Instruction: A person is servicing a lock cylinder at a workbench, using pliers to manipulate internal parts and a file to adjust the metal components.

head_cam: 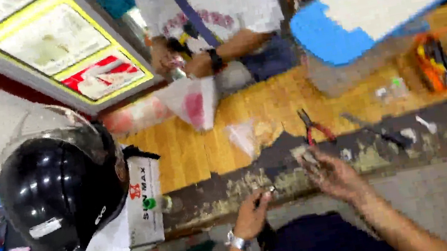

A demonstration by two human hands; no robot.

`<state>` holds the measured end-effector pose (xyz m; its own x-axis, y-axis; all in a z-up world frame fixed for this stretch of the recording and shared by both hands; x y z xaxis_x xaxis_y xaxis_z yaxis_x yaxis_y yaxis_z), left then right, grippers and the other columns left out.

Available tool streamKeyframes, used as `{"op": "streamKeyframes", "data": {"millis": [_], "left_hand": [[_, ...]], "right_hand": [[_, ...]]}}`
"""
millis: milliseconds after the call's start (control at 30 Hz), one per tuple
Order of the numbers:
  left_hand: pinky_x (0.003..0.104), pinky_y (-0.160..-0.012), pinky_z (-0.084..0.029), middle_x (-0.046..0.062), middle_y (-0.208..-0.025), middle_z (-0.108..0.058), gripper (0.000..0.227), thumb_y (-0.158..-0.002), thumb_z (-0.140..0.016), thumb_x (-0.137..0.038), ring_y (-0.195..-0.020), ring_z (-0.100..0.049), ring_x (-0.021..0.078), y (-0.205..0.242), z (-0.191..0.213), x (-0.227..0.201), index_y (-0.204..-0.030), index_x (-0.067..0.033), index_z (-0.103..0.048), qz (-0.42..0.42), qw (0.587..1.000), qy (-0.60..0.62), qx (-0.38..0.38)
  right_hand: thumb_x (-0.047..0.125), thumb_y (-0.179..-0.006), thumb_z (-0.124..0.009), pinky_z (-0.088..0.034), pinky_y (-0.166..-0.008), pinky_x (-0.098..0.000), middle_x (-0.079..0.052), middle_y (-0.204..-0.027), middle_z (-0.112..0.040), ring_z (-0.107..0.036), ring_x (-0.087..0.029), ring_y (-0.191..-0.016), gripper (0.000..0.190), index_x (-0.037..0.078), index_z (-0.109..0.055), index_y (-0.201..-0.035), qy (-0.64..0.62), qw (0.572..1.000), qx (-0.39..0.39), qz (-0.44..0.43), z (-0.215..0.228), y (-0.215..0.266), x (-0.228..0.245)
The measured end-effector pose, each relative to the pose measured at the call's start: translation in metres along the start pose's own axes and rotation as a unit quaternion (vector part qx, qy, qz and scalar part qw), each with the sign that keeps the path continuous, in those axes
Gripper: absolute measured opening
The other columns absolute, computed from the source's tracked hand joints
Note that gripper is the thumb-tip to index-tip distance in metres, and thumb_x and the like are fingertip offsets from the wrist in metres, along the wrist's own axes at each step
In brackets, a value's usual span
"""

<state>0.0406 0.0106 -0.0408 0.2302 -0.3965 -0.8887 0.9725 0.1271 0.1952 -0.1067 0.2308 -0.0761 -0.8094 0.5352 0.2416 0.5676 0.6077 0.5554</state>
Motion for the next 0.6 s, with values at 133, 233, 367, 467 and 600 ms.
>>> {"op": "streamKeyframes", "data": {"millis": [133, 233, 367, 467, 600], "left_hand": [[0.03, -0.073, -0.046, -0.003, -0.082, -0.064, 0.031, -0.105, -0.051, -0.035, -0.079, -0.059, 0.0125, 0.003, 0.029, 0.01, -0.092, -0.0126, -0.067, -0.024, 1.0, 0.012, -0.013], [0.031, -0.069, -0.045, -0.004, -0.078, -0.062, 0.031, -0.104, -0.051, -0.037, -0.075, -0.058, 0.0119, 0.009, 0.041, 0.018, -0.09, -0.0141, -0.066, -0.002, 1.0, 0.002, -0.005], [0.032, -0.076, -0.051, -0.001, -0.09, -0.072, 0.033, -0.103, -0.051, -0.039, -0.086, -0.067, 0.0144, 0.006, 0.051, 0.026, -0.097, -0.0129, -0.07, -0.005, 1.0, 0.008, 0.009], [0.046, -0.084, -0.054, 0.022, -0.09, -0.075, 0.032, -0.106, -0.052, -0.026, -0.092, -0.072, 0.0329, 0.002, 0.057, 0.021, -0.107, -0.0048, -0.075, 0.014, 0.999, 0.042, 0.026], [0.048, -0.083, -0.055, 0.023, -0.091, -0.076, 0.034, -0.107, -0.051, -0.026, -0.092, -0.073, 0.038, -0.002, 0.059, 0.018, -0.105, -0.0026, -0.075, -0.004, 0.998, 0.042, 0.046]], "right_hand": [[0.017, -0.102, -0.047, -0.055, -0.097, -0.0424, -0.019, -0.137, -0.064, -0.063, -0.035, -0.125, 0.039, 0.007, -0.056, -0.138, -0.008, 0.997, 0.072, 0.042, -0.051, 0.014, -0.005], [0.017, -0.098, -0.044, -0.05, -0.103, -0.0451, -0.018, -0.146, -0.059, -0.056, -0.035, -0.135, 0.045, 0.007, -0.057, -0.14, -0.021, 0.997, 0.064, 0.04, -0.054, 0.008, -0.022], [0.014, -0.099, -0.04, -0.049, -0.105, -0.0464, -0.02, -0.146, -0.058, -0.056, -0.037, -0.135, 0.045, 0.004, -0.055, -0.14, -0.022, 0.997, 0.058, 0.05, -0.053, 0.006, -0.037], [0.019, -0.092, -0.047, -0.056, -0.099, -0.0505, -0.021, -0.139, -0.065, -0.064, -0.037, -0.125, 0.045, 0.008, -0.066, -0.131, -0.032, 0.994, 0.066, 0.086, -0.046, 0.002, -0.044], [0.012, -0.089, -0.046, -0.058, -0.097, -0.0512, -0.021, -0.135, -0.067, -0.065, -0.038, -0.123, 0.046, 0.008, -0.069, -0.129, -0.064, 0.991, 0.072, 0.095, -0.035, 0.002, -0.049]]}}
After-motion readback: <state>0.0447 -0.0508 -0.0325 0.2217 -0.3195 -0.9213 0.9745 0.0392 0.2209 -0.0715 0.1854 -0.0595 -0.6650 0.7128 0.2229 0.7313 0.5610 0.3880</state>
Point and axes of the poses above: each hand's wrist, its own y-axis away from the middle knuckle, its own z-axis out of the back of the hand, x = y × z, the point moved 2 cm from there along -y, towards the middle knuckle
